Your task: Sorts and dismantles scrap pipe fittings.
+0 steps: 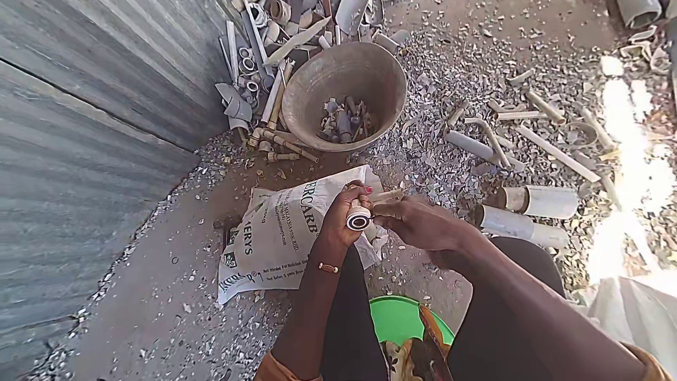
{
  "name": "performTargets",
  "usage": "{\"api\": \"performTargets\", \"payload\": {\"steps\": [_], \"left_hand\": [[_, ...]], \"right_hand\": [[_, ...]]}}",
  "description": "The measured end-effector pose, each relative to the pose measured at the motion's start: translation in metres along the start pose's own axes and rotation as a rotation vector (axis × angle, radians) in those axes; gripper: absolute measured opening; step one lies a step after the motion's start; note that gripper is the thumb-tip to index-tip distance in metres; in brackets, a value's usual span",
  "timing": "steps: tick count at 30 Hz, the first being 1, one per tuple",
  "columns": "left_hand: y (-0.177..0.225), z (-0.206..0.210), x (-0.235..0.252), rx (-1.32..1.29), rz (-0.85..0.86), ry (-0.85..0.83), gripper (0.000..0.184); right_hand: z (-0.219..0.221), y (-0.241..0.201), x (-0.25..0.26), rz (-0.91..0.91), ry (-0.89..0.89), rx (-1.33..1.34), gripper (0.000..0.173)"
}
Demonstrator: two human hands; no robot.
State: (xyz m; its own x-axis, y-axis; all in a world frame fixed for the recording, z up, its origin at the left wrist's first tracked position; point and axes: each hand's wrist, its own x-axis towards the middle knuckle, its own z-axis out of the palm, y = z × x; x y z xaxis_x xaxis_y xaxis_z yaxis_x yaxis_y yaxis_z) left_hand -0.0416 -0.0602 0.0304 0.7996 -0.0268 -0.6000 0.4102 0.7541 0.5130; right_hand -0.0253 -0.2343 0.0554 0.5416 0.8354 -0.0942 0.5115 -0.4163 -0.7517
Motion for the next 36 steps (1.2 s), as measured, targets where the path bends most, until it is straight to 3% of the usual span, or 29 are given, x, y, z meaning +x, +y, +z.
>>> {"api": "performTargets", "payload": {"steps": [4,10,14,16,18,21,23,36], "left_hand": [[-0.001,-0.008,0.0,-0.109,-0.148,-0.253,0.019],[-0.007,-0.004,0.003,-0.094,-0.127,-0.304,0.018],[-0.006,-0.01,0.008,-0.245,-0.177,-0.624,0.011],[-0.006,-0.013,0.011,-0.299,-0.186,-0.721,0.014],[-0.005,-0.01,0.013,-0.307,-0.105,-0.64,0.01],[-0.003,-0.003,0.012,-0.277,0.03,-0.315,0.029],[-0.002,-0.003,0.014,-0.291,0.077,-0.227,0.034],[-0.005,0.0,0.013,-0.38,0.228,-0.209,0.036]], "right_hand": [[-0.001,0.005,-0.005,-0.081,-0.005,0.169,0.03],[-0.011,0.008,-0.012,-0.023,-0.101,0.428,0.025],[-0.01,0.007,-0.013,0.036,-0.306,0.755,0.028],[-0.008,0.007,-0.014,-0.005,-0.303,0.802,0.028],[-0.008,0.005,-0.013,-0.02,-0.152,0.644,0.027],[-0.002,0.005,-0.009,0.017,0.137,0.218,0.031],[0.007,0.005,-0.004,0.016,0.267,0.1,0.033],[0.035,-0.017,0.006,0.142,0.432,-0.089,0.031]]}}
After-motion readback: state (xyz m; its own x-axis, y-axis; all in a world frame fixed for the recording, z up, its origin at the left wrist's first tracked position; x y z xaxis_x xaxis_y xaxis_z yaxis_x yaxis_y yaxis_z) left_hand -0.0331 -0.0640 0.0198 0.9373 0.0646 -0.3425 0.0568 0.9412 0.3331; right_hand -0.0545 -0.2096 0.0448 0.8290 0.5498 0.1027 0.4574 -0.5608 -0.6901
